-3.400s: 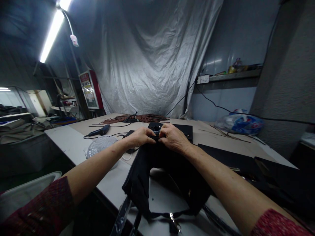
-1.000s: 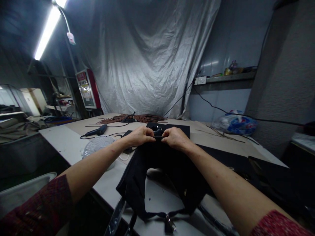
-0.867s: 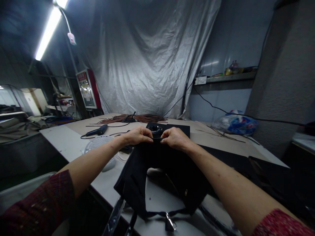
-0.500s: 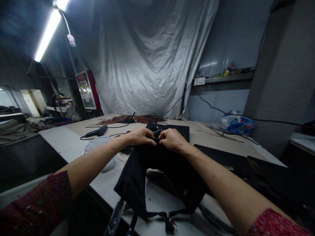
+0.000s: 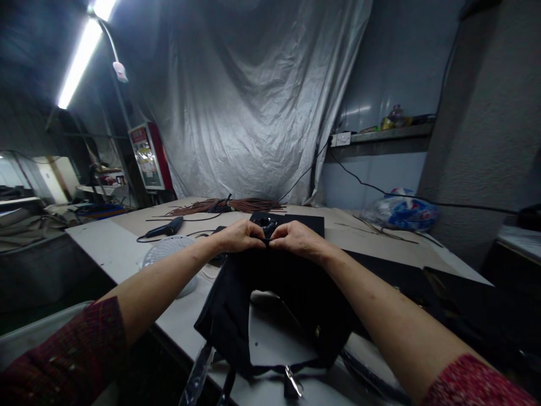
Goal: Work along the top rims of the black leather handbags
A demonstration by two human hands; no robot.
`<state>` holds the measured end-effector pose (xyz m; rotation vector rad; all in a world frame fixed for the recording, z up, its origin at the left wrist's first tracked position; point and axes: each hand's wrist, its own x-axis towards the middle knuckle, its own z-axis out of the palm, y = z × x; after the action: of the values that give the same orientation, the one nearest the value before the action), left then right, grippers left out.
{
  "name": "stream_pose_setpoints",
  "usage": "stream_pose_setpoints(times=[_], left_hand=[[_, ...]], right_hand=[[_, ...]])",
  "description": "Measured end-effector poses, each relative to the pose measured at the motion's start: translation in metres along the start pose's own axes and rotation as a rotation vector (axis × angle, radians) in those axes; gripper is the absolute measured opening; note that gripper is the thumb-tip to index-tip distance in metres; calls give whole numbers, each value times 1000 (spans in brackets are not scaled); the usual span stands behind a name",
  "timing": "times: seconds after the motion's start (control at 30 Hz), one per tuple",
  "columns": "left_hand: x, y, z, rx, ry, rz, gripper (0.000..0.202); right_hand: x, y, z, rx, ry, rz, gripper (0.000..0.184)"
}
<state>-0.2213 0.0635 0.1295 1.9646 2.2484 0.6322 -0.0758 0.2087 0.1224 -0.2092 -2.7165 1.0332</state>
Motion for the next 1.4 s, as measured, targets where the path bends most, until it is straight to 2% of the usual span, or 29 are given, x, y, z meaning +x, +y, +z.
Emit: stream_pose_setpoints(times=[0.23, 0.5, 0.63, 0.77, 0.83, 0.9, 1.03, 1.17, 1.27, 1.4], left_hand=[[-2, 4, 2, -8, 38, 31, 17], [-2, 5, 5, 41, 82, -8, 19], [0, 4, 2, 121, 118, -79, 18], [-1, 3, 4, 97, 128, -67, 33], [-2, 4, 5, 74, 129, -42, 37], [-1, 7, 6, 54, 125, -19, 31], [2, 11, 5, 107, 156, -18, 29], [3, 15, 3, 250, 195, 6, 24], [3, 16, 4, 269, 215, 5, 22], [4, 16, 6, 243, 231, -9, 19]], right_hand=[[0, -5, -2, -157, 58, -39, 20], [5, -14, 10, -354, 207, -46, 14], [3, -15, -9, -263, 178, -18, 22], [-20, -14, -39, 22, 295, 88, 30], [-35, -11, -48, 42, 266, 135, 27], [-48, -7, -49, 11, 212, 148, 26], [-70, 2, -45, -73, 205, 131, 26], [-94, -4, -37, -235, 369, 155, 26], [-112, -13, -21, -371, 434, 169, 30], [-135, -14, 11, -436, 385, 286, 48]])
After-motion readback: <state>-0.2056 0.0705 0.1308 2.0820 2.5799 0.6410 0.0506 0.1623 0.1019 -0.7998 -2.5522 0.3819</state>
